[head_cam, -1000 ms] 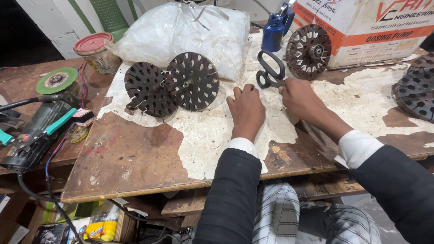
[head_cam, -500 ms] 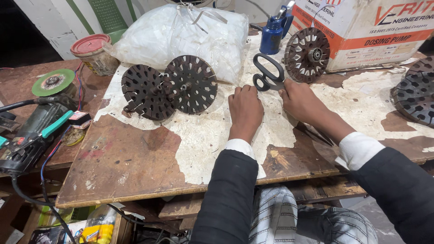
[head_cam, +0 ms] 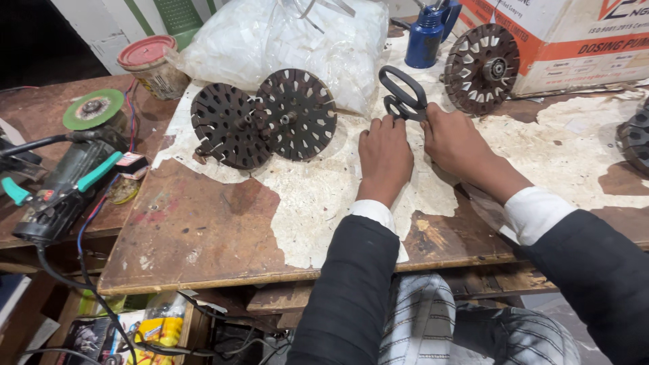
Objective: The person inserts small white plastic pieces into the slots of a circular metal rotor using both hands. They repeatedly pick up pieces from a nearby box and place them into the rotor, occasionally adjusting the rotor's position on the workbench.
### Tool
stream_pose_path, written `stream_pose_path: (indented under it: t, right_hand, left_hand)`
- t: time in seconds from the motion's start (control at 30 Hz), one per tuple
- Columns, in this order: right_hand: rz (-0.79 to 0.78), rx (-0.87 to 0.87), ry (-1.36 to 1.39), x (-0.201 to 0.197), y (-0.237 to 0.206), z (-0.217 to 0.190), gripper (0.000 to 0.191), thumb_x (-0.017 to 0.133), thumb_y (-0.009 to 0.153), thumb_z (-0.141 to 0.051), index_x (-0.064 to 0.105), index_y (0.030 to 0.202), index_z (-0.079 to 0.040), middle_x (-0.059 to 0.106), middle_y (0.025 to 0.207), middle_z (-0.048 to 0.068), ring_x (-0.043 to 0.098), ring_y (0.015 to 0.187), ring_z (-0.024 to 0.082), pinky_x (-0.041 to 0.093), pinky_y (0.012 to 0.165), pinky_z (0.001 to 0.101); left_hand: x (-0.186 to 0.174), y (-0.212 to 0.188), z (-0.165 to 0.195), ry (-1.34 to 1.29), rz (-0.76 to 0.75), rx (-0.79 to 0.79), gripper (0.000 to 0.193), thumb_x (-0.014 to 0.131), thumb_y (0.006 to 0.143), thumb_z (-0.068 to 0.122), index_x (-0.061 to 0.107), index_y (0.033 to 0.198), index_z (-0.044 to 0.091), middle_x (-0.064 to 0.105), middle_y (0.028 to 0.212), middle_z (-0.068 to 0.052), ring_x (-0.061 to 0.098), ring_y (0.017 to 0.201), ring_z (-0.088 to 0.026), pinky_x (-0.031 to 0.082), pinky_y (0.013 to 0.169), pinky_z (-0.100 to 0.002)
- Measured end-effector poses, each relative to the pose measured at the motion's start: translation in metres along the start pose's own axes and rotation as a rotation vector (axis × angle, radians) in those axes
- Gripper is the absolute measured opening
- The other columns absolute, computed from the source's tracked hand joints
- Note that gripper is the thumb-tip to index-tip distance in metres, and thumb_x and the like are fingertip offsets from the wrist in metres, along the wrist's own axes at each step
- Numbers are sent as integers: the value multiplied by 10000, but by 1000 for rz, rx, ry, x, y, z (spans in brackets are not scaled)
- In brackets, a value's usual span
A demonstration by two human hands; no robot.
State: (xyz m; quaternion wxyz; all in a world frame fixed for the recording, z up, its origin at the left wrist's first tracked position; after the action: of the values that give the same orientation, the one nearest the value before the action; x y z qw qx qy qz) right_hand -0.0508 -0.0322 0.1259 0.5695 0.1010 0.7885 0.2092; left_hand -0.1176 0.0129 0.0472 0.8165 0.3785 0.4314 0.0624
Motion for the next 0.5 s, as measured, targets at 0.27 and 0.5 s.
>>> stream_pose_path:
  t: [0.27,0.5]
  right_hand:
    - [6,-14,48,-2,3,1,231,570,1014,-154,536,1022,74,634,786,347,613,793,559,485,710,606]
    - [18,178,117,-8,3,23,235,551,1032,-186,546,1053,48,629,796,357,607,794,555,454,714,597]
  left_hand:
    - [5,-4,4,55,-52,29,184,636,829,85,729,987,88,636,1040,-84,596,1072,-290,485,861,-460]
    - [1,1,3,37,-86,24,132,643,802,74,745,885,71,655,1044,-93,613,1063,-290,523,840,-441]
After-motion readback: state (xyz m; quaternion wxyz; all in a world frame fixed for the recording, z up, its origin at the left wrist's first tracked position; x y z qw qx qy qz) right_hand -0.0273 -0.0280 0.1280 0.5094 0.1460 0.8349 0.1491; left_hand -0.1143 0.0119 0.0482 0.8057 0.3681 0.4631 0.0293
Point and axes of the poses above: each hand's wrist, its own y-axis towards the middle knuckle, its own x-axis out of the palm, z = x × y, the point moved 10 cm from there along y, towards the middle knuckle
